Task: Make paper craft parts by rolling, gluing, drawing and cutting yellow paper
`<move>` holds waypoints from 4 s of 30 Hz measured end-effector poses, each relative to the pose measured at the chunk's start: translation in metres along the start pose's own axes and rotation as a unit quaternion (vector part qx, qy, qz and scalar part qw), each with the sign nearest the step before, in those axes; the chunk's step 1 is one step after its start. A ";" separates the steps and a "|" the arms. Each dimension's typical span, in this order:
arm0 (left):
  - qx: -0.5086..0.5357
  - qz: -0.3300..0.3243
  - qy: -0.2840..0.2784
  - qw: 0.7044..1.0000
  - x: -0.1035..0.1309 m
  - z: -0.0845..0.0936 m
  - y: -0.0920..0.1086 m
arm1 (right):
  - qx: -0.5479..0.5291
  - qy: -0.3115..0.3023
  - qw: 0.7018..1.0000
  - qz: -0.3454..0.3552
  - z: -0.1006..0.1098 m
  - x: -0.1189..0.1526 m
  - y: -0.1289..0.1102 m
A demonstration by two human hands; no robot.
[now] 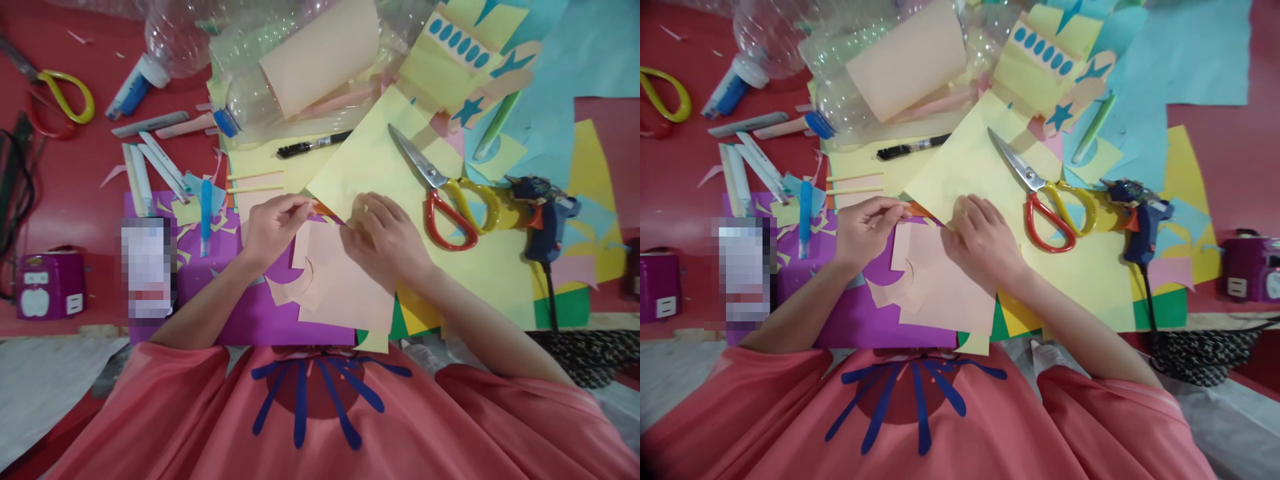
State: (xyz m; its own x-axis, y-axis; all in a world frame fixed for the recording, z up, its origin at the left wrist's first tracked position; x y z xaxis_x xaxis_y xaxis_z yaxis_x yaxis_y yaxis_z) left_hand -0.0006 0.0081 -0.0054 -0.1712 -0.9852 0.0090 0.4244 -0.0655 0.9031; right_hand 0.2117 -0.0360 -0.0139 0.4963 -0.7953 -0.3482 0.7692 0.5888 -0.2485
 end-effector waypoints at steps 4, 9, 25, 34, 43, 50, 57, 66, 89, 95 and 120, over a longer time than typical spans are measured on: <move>-0.110 -0.094 -0.004 0.989 0.002 0.003 0.008 | -0.044 -0.002 0.999 0.004 0.006 -0.002 0.001; -0.017 -0.021 -0.208 0.978 0.008 -0.008 0.025 | -0.113 0.055 0.992 -0.024 0.022 -0.006 0.002; 0.012 0.143 -0.157 0.977 -0.011 -0.043 0.040 | 0.002 0.023 0.964 -0.267 0.032 -0.008 0.092; 0.027 0.202 -0.112 0.973 -0.003 0.032 0.038 | 0.021 0.085 0.957 -0.275 0.037 -0.004 0.100; -0.072 0.222 -0.171 0.957 -0.004 0.032 0.023 | 0.004 0.074 0.991 -0.114 0.032 -0.007 0.072; -0.161 0.168 -0.164 0.958 0.000 0.034 0.023 | -0.103 -0.047 0.993 -0.030 0.019 -0.011 0.050; -0.172 0.037 0.107 0.978 0.007 0.053 0.028 | -0.097 -0.047 0.994 -0.033 0.021 -0.010 0.051; -0.304 -0.134 -0.106 0.937 0.013 0.011 0.023 | -0.102 -0.014 0.994 -0.028 0.016 -0.004 0.058; -0.412 -0.223 -0.211 0.858 0.044 -0.028 0.018 | 0.005 0.047 0.998 0.034 0.021 -0.010 0.021; -0.382 -0.306 -0.152 0.859 0.041 -0.018 0.020 | -0.016 0.034 0.998 0.049 0.019 0.003 0.021; -0.417 -0.144 -0.194 0.876 0.036 -0.026 0.013 | 0.015 -0.050 0.998 0.036 -0.002 0.019 -0.012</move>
State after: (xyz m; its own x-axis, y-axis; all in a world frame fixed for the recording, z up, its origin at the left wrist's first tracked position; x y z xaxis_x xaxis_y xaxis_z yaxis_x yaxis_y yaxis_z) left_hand 0.0216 -0.0327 -0.0045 -0.5979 -0.7920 0.1234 0.7889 -0.5540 0.2659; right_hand 0.2117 -0.0579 -0.0193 0.5876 -0.7618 -0.2727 0.7403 0.6422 -0.1986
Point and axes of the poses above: each hand's wrist, its own x-axis away from the middle knuckle, its own z-axis out of the back of the hand, y = z × x, the point moved 1 cm from there along -x, towards the middle knuckle, and after that the axes turned 10 degrees about z, right-handed, at the moved point
